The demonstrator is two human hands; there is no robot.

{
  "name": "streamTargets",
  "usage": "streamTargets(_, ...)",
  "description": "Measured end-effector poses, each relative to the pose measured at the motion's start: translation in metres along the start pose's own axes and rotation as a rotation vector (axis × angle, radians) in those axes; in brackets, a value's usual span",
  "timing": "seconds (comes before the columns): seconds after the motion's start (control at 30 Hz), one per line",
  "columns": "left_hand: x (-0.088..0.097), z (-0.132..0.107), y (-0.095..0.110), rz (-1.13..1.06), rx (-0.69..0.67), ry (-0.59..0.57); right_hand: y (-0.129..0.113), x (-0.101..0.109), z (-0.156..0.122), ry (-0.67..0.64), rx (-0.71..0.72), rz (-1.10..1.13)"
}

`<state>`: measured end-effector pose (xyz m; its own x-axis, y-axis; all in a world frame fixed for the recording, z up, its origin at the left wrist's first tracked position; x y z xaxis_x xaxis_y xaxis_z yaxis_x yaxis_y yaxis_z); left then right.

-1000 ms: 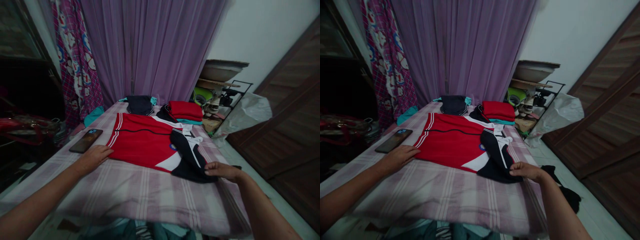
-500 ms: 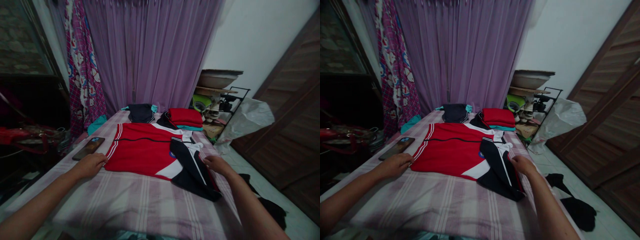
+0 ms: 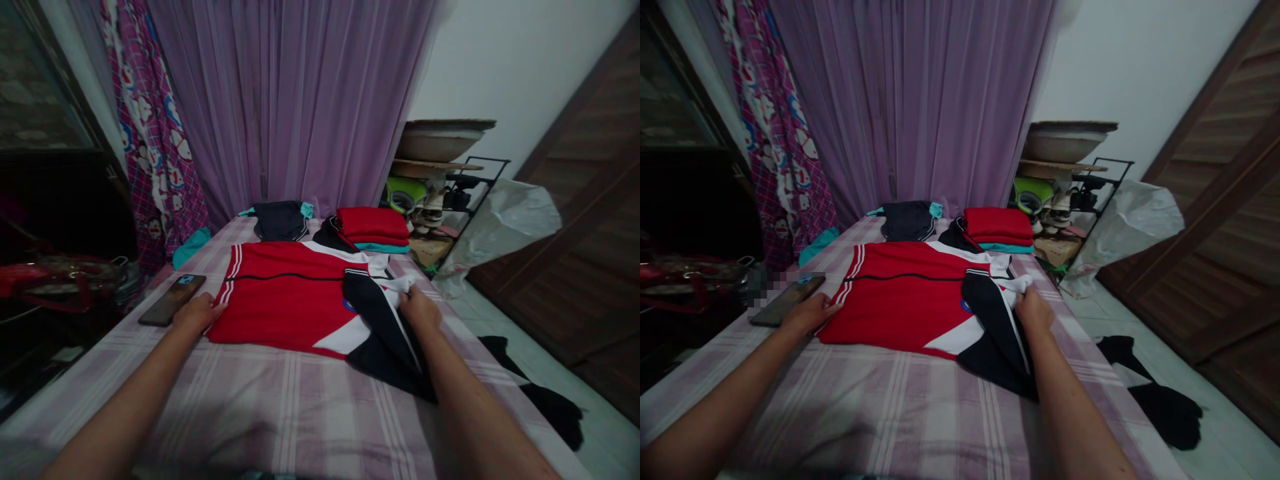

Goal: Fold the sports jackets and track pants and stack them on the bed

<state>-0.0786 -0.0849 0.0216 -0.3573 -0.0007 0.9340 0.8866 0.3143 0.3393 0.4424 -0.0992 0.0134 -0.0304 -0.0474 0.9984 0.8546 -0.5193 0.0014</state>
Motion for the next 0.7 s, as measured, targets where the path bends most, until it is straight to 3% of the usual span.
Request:
streamTargets(0.13, -0.001, -0.004, 0.002, 0.008, 0.018, 0.010, 0.007, -0.005, -0.004, 0.002, -0.041, 0.002)
streamTargets(0.33, 0.001, -0.011, 0.007, 0.012, -0.017, -0.006, -0.005, 0.017, -0.020, 0.096, 0.049, -0.095)
streamTargets(0.53, 0.000, -0.014, 0.001, -0.018, 0.011, 0.099, -0.015, 0.005, -0.050, -0.161, 0.258, -0.050)
streamTargets(0.7, 0.003, -0.011, -0.008, -0.034, 0.010, 0.030, 0.004, 0.000, -0.041, -0.219, 0.371, -0.003)
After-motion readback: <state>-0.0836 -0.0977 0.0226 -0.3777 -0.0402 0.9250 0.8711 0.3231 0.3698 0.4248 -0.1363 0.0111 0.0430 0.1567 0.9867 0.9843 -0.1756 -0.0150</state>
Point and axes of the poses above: each hand's wrist, its own z-axis towards the middle knuckle, its own x-axis out of the back of the hand, y = z × x, the point moved 1 cm from there along z, towards the middle knuckle, and after that the axes turned 14 degrees about -z, right-handed, at the moved point
